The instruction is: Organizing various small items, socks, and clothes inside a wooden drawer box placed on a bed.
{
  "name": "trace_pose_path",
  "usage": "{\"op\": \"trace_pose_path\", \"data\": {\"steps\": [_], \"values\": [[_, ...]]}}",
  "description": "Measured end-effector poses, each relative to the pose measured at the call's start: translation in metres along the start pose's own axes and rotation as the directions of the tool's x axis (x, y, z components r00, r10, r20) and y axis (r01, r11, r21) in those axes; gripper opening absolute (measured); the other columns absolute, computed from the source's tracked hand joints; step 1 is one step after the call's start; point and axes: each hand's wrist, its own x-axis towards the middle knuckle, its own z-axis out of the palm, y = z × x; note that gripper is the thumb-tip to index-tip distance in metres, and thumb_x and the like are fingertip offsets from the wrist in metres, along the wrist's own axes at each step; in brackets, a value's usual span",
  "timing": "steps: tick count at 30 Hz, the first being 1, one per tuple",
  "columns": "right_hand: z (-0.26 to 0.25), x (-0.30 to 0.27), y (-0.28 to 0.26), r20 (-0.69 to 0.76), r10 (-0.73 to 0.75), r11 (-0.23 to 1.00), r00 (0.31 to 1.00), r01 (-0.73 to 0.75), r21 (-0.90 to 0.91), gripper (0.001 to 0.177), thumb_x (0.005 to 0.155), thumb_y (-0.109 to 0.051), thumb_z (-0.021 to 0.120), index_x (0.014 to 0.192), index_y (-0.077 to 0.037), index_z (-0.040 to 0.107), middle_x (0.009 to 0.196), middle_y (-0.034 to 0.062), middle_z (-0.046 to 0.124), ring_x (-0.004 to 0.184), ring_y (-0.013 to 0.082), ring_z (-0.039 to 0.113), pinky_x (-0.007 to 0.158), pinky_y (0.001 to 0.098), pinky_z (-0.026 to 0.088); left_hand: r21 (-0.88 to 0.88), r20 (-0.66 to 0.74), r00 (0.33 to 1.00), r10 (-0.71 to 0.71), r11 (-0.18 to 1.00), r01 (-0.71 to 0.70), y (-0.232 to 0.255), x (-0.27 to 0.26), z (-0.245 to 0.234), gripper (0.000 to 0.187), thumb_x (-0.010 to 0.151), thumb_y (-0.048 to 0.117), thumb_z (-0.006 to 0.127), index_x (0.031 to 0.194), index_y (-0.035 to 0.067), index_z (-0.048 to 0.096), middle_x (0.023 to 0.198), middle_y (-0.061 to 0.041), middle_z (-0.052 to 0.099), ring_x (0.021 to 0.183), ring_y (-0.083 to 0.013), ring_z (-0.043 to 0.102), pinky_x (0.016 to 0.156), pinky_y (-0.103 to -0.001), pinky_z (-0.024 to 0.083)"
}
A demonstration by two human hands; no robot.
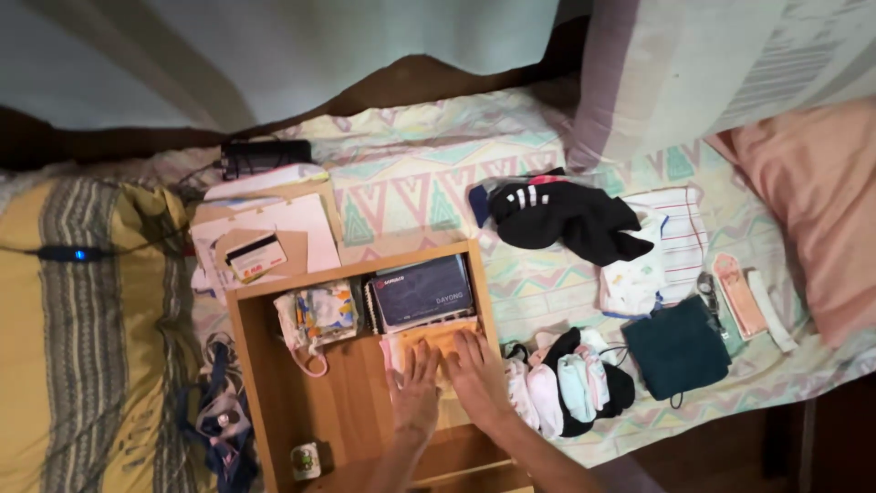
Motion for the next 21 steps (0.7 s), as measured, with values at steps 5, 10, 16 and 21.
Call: {"op": "trace_pose_path", "data": {"steps": [5, 10, 16, 21], "values": [[-0.022, 0.027, 0.092, -0.319, 0.329, 0.745, 0.889, -0.037, 0.666, 0.033, 0.09, -0.007, 0.061, 0.123, 0.0, 0.061, 0.122, 0.0246, 0.059, 0.117, 0.0437, 0.054, 0.102, 0.0514, 0.044, 0.007, 0.073, 0.997, -0.005, 1.0, 0.005, -0.005, 0.011, 0.006, 0.069, 0.095, 0.024, 0.06, 0.156, 0.023, 0.028, 0.169, -0.002, 0.015, 0.156, -0.0252, 0.014, 0.12, -0.068, 0.011], [-0.043, 0.055, 0.218, -0.481, 0.531, 0.788, 0.697, -0.198, 0.583, 0.058, 0.074, 0.004, 0.067, 0.13, -0.001, 0.055, 0.13, 0.0244, 0.053, 0.123, 0.0445, 0.051, 0.105, 0.0531, 0.042, -0.048, 0.161, 0.985, -0.06, 0.996, 0.069, -0.017, 0.027, 0.022, 0.067, 0.094, 0.022, 0.059, 0.155, 0.028, 0.03, 0.169, 0.001, 0.013, 0.156, -0.0237, 0.013, 0.118, -0.073, 0.011], [-0.012, 0.06, 0.289, -0.215, 0.47, 0.833, 0.856, -0.349, 0.429, 0.069, 0.068, -0.017, 0.086, 0.129, -0.004, 0.058, 0.128, 0.0214, 0.053, 0.122, 0.043, 0.05, 0.102, 0.0533, 0.041, -0.115, 0.141, 0.989, -0.046, 0.991, 0.062, -0.01, 0.023, 0.005, 0.066, 0.091, 0.014, 0.061, 0.15, 0.027, 0.036, 0.169, -0.002, 0.017, 0.156, -0.0261, 0.014, 0.116, -0.073, 0.013], [0.033, 0.067, 0.294, 0.533, 0.326, 0.766, 0.781, -0.548, 0.336, 0.06, 0.078, -0.038, 0.085, 0.13, -0.015, 0.068, 0.138, 0.0282, 0.055, 0.137, 0.0424, 0.045, 0.112, 0.0492, 0.044, -0.117, 0.195, 0.979, -0.06, 0.99, 0.084, 0.001, 0.034, -0.011, 0.06, 0.09, 0.011, 0.061, 0.147, 0.011, 0.041, 0.166, -0.012, 0.025, 0.153, -0.033, 0.021, 0.119, -0.07, 0.015]]}}
